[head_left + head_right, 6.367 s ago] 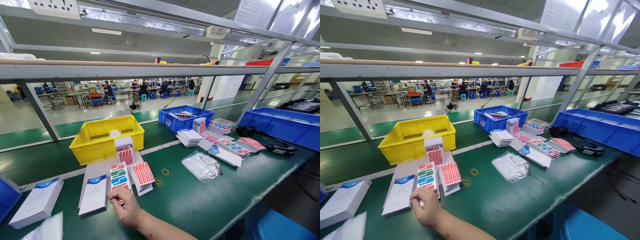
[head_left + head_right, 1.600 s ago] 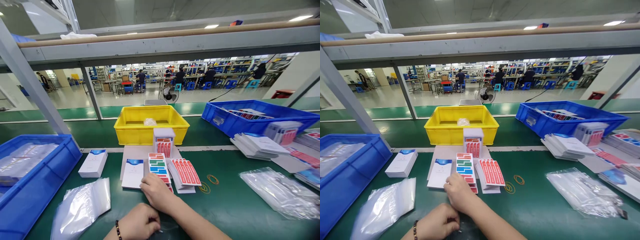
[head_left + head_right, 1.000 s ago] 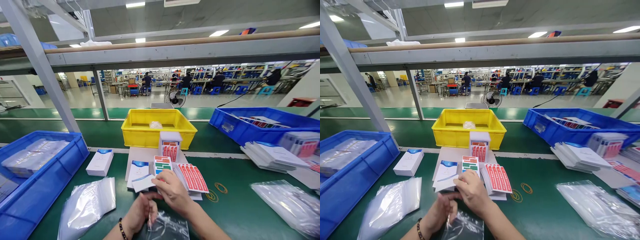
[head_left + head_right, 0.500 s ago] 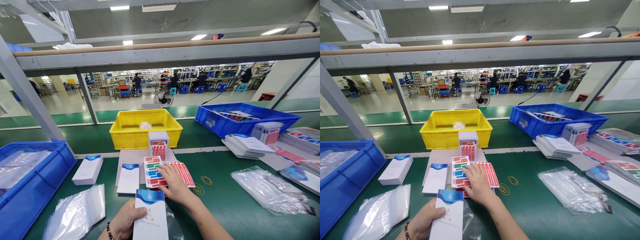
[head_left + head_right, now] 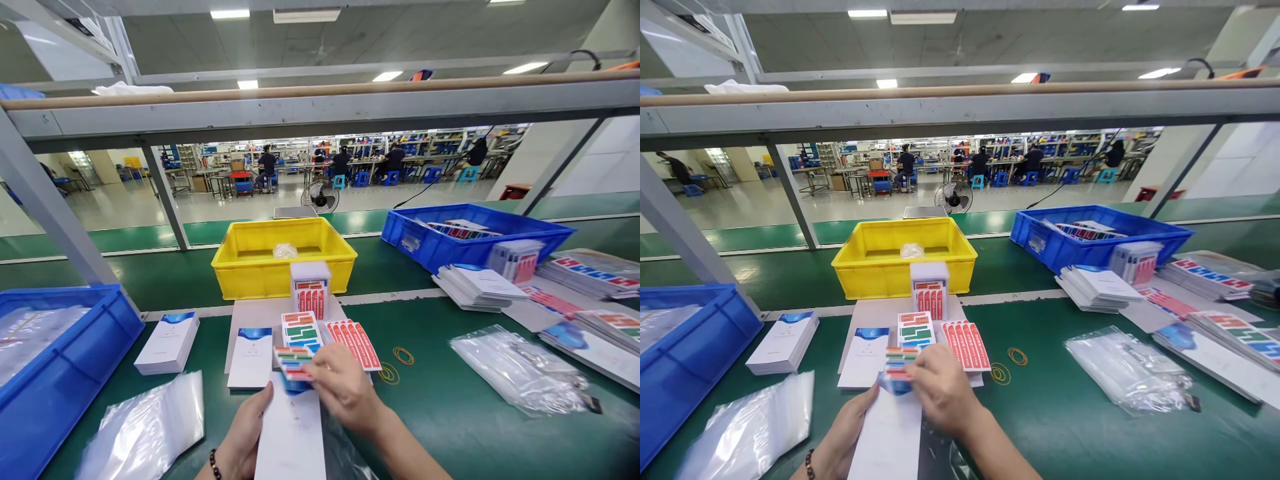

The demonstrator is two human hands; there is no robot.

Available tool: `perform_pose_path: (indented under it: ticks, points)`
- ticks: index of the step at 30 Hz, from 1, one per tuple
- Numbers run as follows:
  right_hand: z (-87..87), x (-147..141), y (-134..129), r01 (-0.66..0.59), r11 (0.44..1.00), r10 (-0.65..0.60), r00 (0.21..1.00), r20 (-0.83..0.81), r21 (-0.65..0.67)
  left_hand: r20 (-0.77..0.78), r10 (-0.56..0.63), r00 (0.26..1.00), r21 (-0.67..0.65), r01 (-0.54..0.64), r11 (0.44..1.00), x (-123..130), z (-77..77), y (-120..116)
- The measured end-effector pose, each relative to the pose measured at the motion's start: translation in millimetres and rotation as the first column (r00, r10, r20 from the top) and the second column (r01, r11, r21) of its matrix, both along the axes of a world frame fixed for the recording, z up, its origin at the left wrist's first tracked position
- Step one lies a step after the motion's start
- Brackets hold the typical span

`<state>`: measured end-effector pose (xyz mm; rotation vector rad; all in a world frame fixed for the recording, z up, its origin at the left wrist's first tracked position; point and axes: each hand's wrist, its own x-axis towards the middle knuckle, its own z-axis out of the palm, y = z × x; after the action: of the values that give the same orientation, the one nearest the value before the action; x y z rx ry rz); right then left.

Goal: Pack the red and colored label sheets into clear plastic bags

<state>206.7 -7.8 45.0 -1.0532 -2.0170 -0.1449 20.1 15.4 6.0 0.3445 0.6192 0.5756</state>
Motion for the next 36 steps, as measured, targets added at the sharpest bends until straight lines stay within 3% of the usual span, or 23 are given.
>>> perform_pose_path:
  ticks: [3,6,8,10,12,14,16,17,19,22,25,27,29,31,32,34,36]
  points:
    - [15.0,-18,-19,-0.179,0.977,0.190,0.977,0.098,-0.112,0.067,0.027,0.997,-0.050,-0.023,0.998,1,-1.9,4]
    - [17.4,-12,-21,-0.250,0.948,0.259,0.965,0.025,-0.196,-0.103,0.048,0.994,-0.048,-0.054,0.997,0,3.6,4]
    - [12.1,8,-13,-0.133,0.968,0.125,0.991,-0.052,-0.211,-0.243,0.049,0.969,-0.056,-0.064,0.996,0,11.9,2]
    - [3.2,35,-2,0.139,0.961,-0.156,0.986,-0.054,-0.241,-0.302,0.013,0.953,-0.098,-0.045,0.994,0,22.0,-1]
    - [-6.6,60,7,0.430,0.853,-0.445,0.895,0.020,-0.296,-0.302,-0.030,0.953,-0.147,-0.016,0.989,1,31.3,-3]
    - [-14.8,78,14,0.638,0.670,-0.650,0.751,0.115,-0.379,-0.298,-0.038,0.954,-0.156,-0.010,0.988,2,38.1,-5]
    - [-20.3,87,18,0.712,0.509,-0.738,0.650,0.181,-0.483,-0.305,-0.025,0.952,-0.140,-0.019,0.990,3,42.2,-6]
    - [-22.2,89,19,0.711,0.461,-0.751,0.632,0.193,-0.531,-0.316,-0.019,0.949,-0.132,-0.025,0.991,4,43.4,-6]
    - [-24.7,90,22,0.677,0.427,-0.757,0.630,0.173,-0.599,-0.355,-0.020,0.935,-0.129,-0.028,0.991,6,44.4,-7]
    - [-26.4,91,23,0.639,0.429,-0.777,0.622,0.101,-0.638,-0.409,-0.018,0.912,-0.111,-0.030,0.993,7,41.4,-8]
    - [-24.3,94,21,0.583,0.453,-0.783,0.622,0.012,-0.674,-0.441,0.030,0.897,-0.048,-0.056,0.997,6,32.3,-8]
    - [-20.3,91,17,0.470,0.520,-0.750,0.650,-0.119,-0.713,-0.451,0.078,0.889,-0.015,-0.095,0.995,5,25.0,-7]
    - [-15.8,80,13,0.215,0.634,-0.664,0.644,-0.381,-0.742,-0.439,0.149,0.886,0.014,-0.159,0.987,5,18.6,-6]
    - [-13.5,60,9,-0.121,0.700,-0.538,0.559,-0.632,-0.704,-0.406,0.205,0.891,0.009,-0.220,0.975,5,14.3,-5]
    - [-13.9,47,7,-0.267,0.689,-0.485,0.522,-0.702,-0.674,-0.380,0.221,0.898,-0.009,-0.243,0.970,5,12.8,-4]
    - [-18.4,19,3,-0.467,0.598,-0.401,0.529,-0.748,-0.651,-0.303,0.242,0.922,-0.046,-0.268,0.962,5,11.0,-4]
    - [-26.3,-6,0,-0.550,0.514,-0.363,0.556,-0.748,-0.658,-0.214,0.249,0.945,-0.036,-0.262,0.964,5,10.3,-6]
